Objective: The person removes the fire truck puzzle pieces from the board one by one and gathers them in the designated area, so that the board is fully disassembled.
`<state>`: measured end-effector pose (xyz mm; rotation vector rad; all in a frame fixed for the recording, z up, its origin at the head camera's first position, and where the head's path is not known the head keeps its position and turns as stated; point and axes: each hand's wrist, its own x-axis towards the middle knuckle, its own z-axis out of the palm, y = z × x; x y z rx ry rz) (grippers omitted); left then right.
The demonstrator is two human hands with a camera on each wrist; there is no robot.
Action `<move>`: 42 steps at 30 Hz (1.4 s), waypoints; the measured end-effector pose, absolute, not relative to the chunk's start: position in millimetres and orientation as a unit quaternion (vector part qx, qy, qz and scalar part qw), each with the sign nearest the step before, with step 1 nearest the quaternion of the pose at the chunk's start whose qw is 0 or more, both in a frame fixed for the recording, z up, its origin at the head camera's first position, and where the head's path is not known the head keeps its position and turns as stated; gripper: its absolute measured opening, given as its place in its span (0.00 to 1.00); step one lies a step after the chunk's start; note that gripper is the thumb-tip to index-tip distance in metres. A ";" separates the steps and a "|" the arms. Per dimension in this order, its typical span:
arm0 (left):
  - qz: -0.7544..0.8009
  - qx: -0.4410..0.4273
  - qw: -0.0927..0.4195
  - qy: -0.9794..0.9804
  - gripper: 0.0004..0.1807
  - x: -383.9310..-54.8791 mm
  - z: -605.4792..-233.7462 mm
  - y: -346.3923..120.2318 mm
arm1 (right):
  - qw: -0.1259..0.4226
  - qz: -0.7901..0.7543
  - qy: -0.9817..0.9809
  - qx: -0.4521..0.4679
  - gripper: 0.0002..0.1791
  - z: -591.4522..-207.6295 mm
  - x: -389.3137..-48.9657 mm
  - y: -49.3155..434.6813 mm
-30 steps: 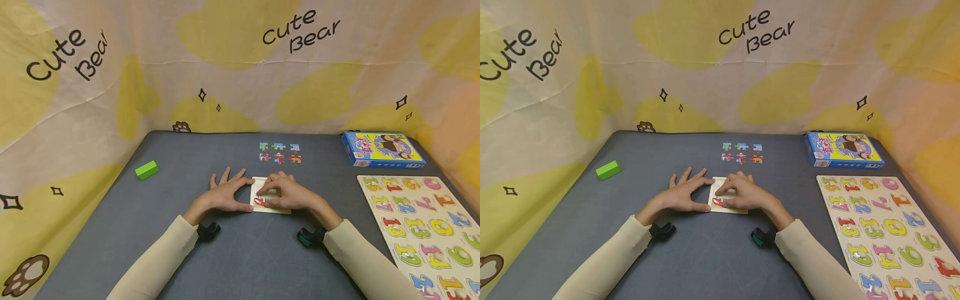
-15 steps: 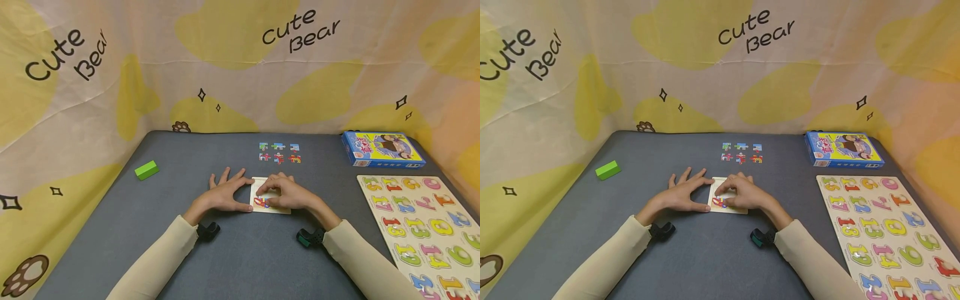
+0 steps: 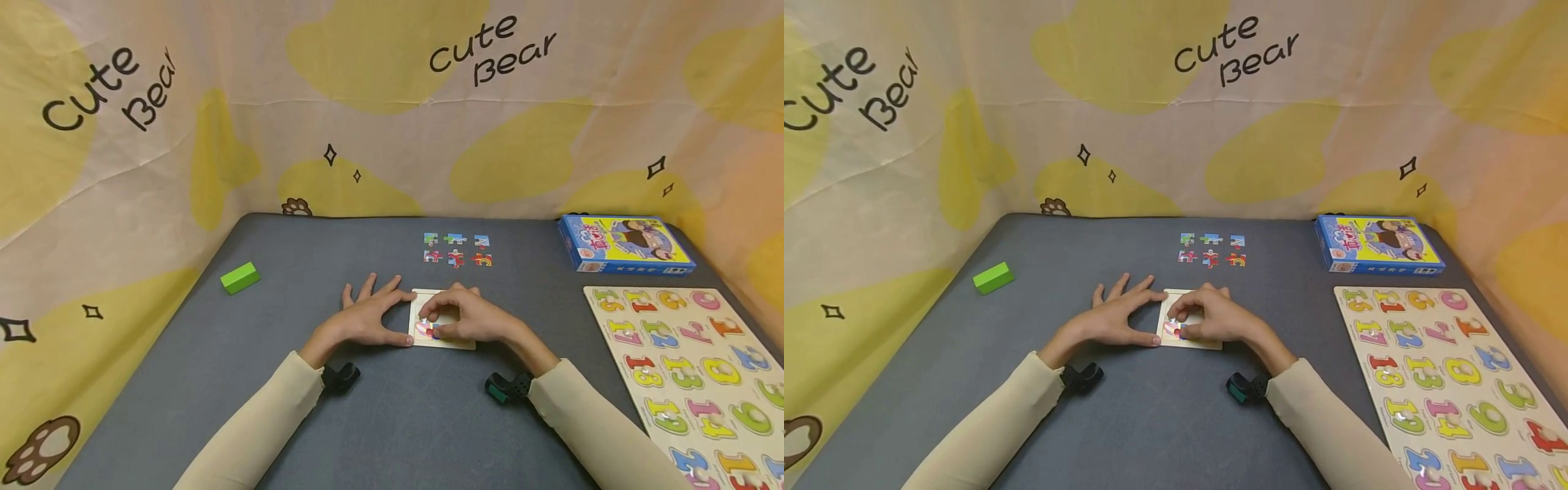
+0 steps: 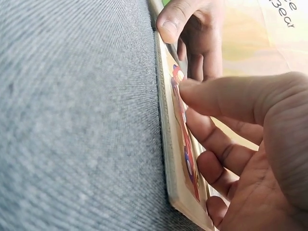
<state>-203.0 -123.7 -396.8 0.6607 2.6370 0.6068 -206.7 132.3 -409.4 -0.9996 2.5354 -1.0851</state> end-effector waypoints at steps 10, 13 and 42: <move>0.214 0.235 0.173 0.932 0.44 -204.9 -395.9 -122.8 | 0.109 -0.358 0.861 -0.344 0.20 -408.0 -206.4 130.3; 0.215 0.236 0.172 0.932 0.44 -204.8 -395.7 -123.2 | 0.108 -0.357 0.863 -0.342 0.20 -406.6 -205.1 128.4; 0.209 0.224 0.180 0.935 0.44 -201.8 -396.2 -121.6 | 0.062 -0.374 0.860 -0.342 0.17 -415.7 -207.7 131.6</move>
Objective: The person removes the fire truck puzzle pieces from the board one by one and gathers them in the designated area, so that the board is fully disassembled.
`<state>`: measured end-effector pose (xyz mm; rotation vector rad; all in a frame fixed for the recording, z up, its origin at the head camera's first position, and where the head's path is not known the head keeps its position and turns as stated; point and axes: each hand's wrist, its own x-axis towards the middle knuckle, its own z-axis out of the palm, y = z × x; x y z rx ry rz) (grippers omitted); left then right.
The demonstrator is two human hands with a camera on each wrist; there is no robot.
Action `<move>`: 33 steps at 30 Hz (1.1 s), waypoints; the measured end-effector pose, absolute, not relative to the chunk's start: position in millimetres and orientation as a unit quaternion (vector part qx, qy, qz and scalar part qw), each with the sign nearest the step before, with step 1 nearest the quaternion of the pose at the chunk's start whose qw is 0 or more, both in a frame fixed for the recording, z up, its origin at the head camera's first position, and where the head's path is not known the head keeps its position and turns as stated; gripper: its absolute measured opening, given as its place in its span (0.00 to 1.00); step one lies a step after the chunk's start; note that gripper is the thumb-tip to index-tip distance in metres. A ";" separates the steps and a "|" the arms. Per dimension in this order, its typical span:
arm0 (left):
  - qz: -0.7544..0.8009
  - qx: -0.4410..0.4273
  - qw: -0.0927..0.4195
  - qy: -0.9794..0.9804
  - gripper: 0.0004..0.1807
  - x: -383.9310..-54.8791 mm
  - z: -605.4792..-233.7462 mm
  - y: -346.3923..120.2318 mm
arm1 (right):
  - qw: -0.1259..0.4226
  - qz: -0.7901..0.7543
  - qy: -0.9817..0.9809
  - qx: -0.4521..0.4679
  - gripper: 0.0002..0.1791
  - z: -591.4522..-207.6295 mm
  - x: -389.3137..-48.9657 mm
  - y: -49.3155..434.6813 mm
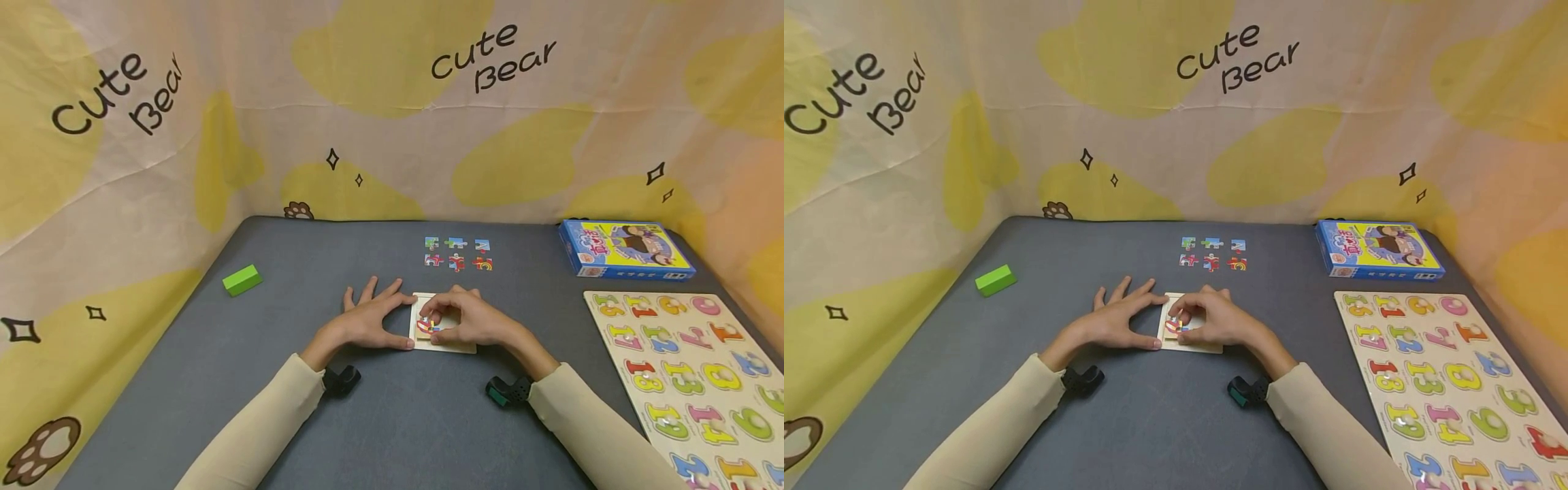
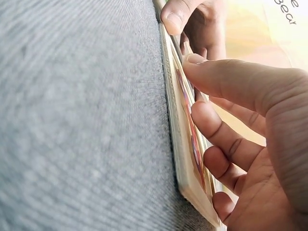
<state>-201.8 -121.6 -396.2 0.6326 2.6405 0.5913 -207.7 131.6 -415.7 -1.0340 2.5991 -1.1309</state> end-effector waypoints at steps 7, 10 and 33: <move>0.209 0.226 0.179 0.934 0.45 -201.7 -397.2 -122.0 | 0.060 -0.386 0.858 -0.335 0.19 -416.4 -210.2 135.4; 0.210 0.227 0.178 0.934 0.45 -201.6 -397.1 -121.7 | 0.062 -0.401 0.855 -0.323 0.20 -416.1 -211.6 138.1; 0.206 0.220 0.178 0.937 0.44 -201.1 -396.4 -120.8 | 0.058 -0.436 0.864 -0.244 0.20 -418.7 -248.2 152.4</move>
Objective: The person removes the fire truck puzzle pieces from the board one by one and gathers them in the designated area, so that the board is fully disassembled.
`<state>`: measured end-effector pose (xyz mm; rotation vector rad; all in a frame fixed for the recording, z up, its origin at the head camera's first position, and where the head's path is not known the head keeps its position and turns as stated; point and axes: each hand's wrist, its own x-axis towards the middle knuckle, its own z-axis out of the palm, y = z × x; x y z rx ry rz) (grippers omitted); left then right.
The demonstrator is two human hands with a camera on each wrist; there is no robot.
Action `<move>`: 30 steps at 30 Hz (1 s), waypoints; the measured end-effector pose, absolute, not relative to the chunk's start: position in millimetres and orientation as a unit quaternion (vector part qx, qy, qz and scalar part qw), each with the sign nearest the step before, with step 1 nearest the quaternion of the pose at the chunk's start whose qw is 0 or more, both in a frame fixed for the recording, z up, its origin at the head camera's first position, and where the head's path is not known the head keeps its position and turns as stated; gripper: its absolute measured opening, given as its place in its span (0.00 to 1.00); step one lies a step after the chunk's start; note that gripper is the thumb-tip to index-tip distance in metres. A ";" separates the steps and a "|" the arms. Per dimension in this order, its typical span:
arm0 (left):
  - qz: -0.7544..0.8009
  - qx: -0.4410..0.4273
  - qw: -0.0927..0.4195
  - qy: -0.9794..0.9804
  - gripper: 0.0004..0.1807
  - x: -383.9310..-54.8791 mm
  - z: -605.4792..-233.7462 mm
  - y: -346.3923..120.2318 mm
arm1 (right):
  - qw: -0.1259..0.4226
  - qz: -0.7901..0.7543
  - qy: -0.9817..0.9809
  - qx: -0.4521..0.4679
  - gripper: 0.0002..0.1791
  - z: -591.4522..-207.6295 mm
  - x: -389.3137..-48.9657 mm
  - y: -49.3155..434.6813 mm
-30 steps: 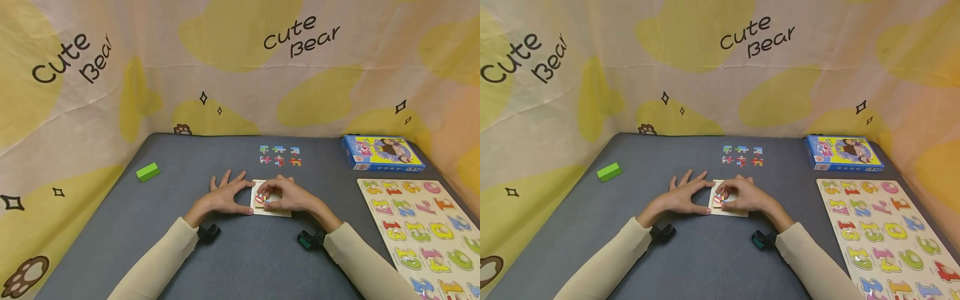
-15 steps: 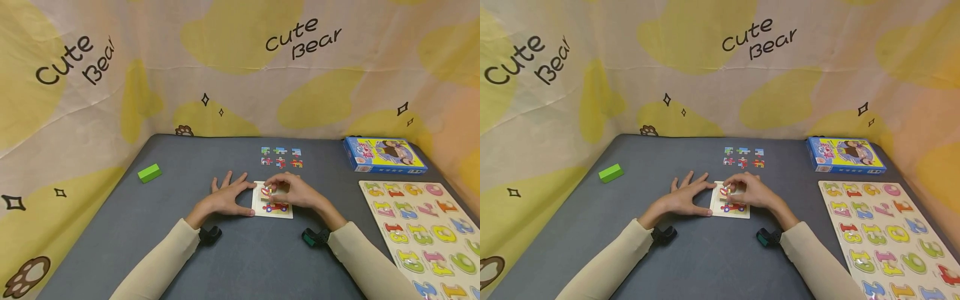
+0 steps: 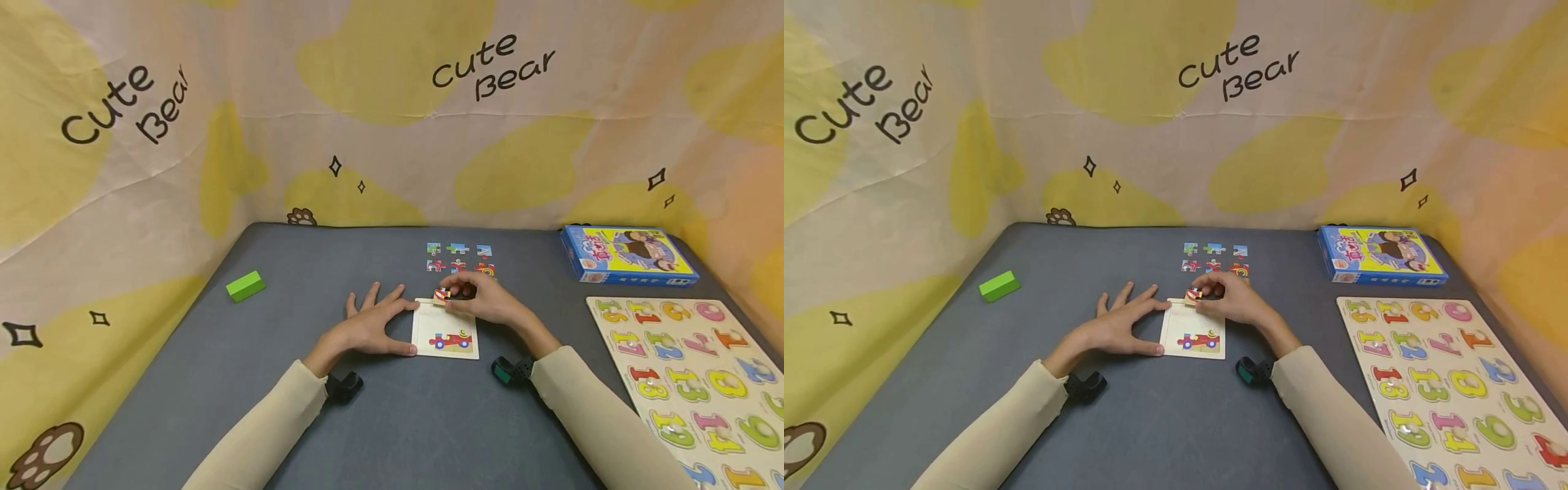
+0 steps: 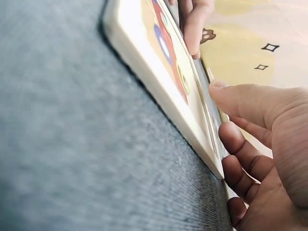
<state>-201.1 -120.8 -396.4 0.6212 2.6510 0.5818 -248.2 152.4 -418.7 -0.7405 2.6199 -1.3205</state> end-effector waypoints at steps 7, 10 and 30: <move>0.207 0.225 0.173 0.936 0.44 -199.9 -395.9 -121.9 | 0.043 -0.409 0.880 -0.238 0.20 -417.4 -260.3 144.8; 0.206 0.227 0.173 0.936 0.44 -200.5 -397.4 -122.2 | 0.039 -0.404 0.883 -0.235 0.20 -417.4 -263.8 141.9; 0.209 0.237 0.185 0.930 0.42 -198.4 -394.7 -122.8 | 0.047 -0.378 0.890 -0.250 0.19 -416.9 -269.9 135.4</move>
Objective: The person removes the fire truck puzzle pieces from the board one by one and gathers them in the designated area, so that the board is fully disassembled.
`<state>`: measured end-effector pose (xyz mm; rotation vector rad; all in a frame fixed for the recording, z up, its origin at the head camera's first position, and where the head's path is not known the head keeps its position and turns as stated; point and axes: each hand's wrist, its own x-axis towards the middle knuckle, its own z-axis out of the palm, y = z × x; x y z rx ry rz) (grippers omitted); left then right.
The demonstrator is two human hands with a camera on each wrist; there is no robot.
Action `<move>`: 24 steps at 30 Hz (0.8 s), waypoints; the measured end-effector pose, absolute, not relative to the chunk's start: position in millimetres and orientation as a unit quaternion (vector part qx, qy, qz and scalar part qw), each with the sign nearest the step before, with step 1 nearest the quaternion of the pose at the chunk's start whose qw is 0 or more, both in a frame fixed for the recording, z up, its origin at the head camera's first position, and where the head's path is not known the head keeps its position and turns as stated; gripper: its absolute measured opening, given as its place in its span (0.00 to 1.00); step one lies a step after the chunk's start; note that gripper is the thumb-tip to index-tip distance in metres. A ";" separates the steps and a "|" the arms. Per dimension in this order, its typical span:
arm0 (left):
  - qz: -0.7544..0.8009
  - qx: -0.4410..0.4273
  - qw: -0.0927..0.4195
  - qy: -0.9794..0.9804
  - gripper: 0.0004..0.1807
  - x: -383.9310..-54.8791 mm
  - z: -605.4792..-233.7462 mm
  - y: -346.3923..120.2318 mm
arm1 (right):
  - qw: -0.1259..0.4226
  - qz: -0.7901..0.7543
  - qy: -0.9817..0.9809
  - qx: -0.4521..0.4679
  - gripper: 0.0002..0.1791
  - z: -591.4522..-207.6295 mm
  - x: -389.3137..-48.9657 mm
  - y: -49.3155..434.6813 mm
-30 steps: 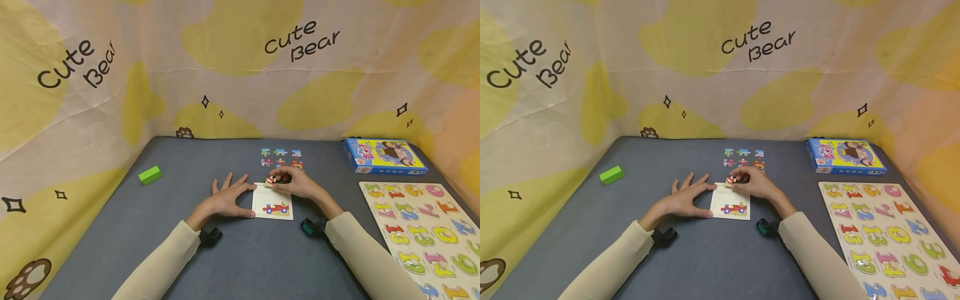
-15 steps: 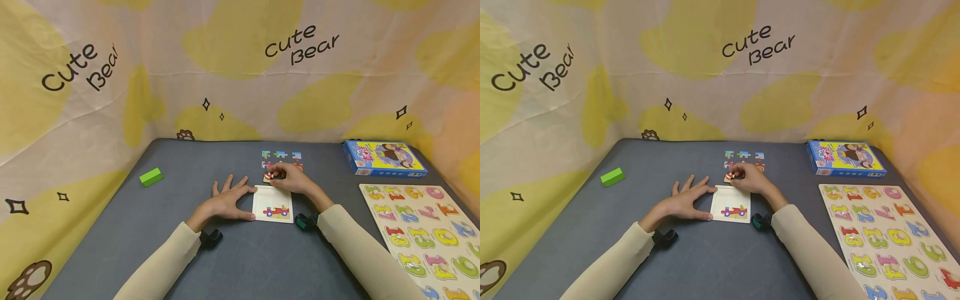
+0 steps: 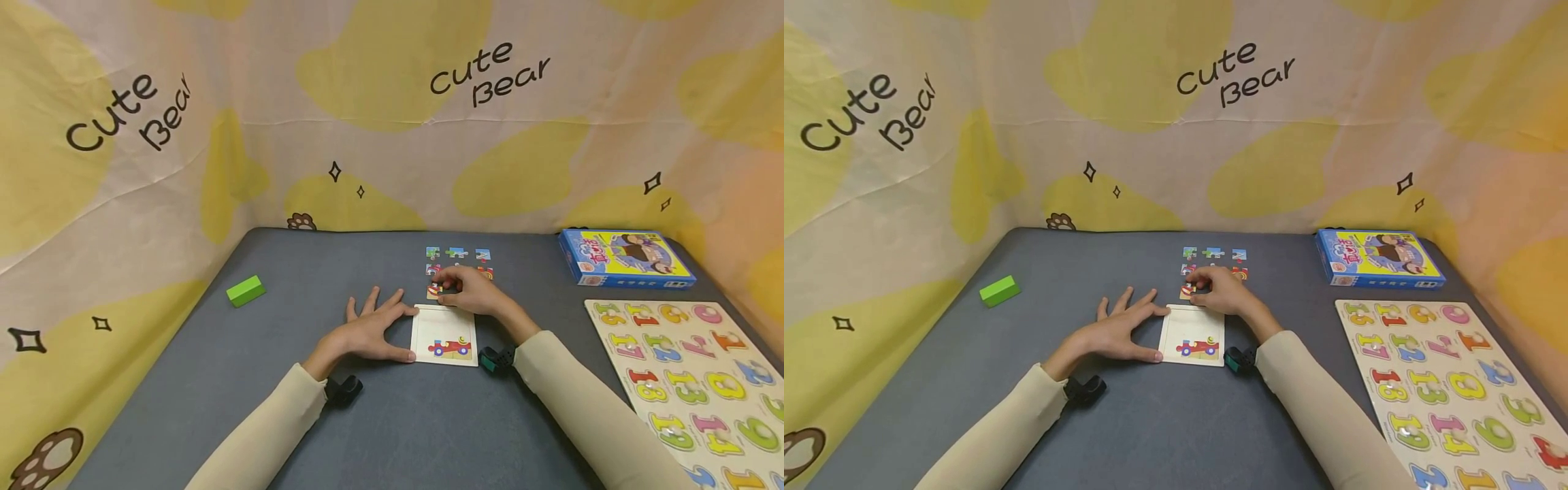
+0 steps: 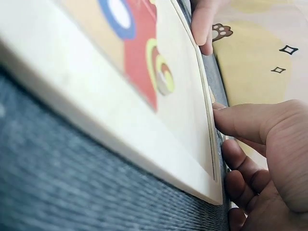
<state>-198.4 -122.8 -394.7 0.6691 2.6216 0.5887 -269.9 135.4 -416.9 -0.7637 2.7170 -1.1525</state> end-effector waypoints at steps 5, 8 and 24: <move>0.210 0.236 0.186 0.930 0.42 -197.7 -394.2 -122.7 | 0.032 -0.382 0.895 -0.229 0.19 -419.5 -267.6 135.5; 0.209 0.237 0.185 0.931 0.42 -197.7 -394.3 -122.7 | 0.015 -0.384 0.898 -0.214 0.16 -421.4 -266.5 135.6; 0.207 0.239 0.182 0.931 0.45 -199.9 -396.7 -122.5 | -0.012 -0.369 0.909 -0.195 0.15 -420.5 -264.8 134.4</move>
